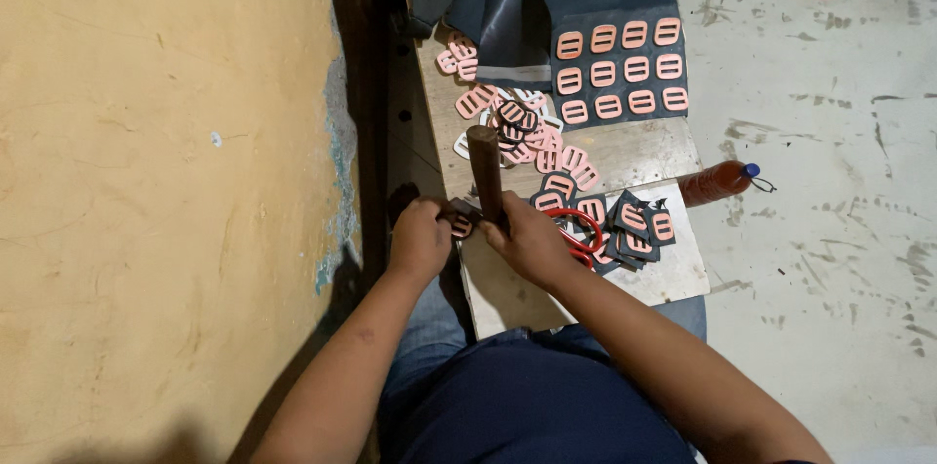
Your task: The person cuts small rectangular pieces from a sheet of black material using red scissors. They then use a hammer to press and shape the pieces on a wooden block. The person applies glue to the edges of the pieces and continues to hammer them into shape.
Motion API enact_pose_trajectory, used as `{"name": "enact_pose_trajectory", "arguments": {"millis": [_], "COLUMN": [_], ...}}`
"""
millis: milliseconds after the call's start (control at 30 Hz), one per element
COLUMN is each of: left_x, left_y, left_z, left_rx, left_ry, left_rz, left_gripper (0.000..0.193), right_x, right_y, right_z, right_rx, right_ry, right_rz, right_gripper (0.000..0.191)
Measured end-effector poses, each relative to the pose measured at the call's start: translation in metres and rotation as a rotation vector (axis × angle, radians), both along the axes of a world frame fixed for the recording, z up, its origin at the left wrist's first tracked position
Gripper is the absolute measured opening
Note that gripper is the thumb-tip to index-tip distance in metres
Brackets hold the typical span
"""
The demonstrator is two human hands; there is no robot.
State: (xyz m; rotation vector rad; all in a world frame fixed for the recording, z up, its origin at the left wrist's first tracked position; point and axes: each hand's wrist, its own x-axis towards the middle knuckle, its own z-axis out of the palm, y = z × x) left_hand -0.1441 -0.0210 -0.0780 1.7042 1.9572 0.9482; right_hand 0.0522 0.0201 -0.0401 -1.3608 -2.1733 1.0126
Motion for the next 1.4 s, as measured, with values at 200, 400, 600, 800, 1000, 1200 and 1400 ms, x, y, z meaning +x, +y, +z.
{"name": "enact_pose_trajectory", "arguments": {"millis": [200,400,600,800,1000,1200,1400], "left_x": [0.002,0.005,0.006,0.003,0.000,-0.003,-0.003], "left_y": [-0.005,-0.007,-0.008,-0.009,-0.008,-0.008,-0.006], "left_z": [-0.005,-0.002,0.006,0.009,0.007,0.009,0.011], "left_rx": [0.132,-0.185,-0.191,-0.154,-0.112,-0.116,-0.146], "left_ry": [-0.048,-0.435,-0.478,-0.344,-0.447,-0.388,-0.286], "left_rz": [-0.031,0.090,0.140,0.112,0.046,0.049,0.050], "left_gripper": [0.011,0.012,0.016,0.016,0.016,0.016,0.016], "right_x": [0.006,0.006,-0.003,0.000,-0.002,0.003,0.005], "right_y": [-0.002,-0.005,0.004,0.016,0.024,0.026,0.025], "right_z": [-0.001,0.003,0.006,0.018,0.027,0.025,0.022], "right_rx": [-0.007,-0.061,-0.056,-0.036,-0.091,-0.066,-0.054], "right_ry": [0.008,-0.007,0.001,-0.038,-0.080,-0.026,-0.041], "right_rz": [0.036,-0.002,-0.014,0.076,0.070,0.127,0.141], "right_gripper": [0.032,0.035,0.037,0.033,0.035,0.034,0.034]}}
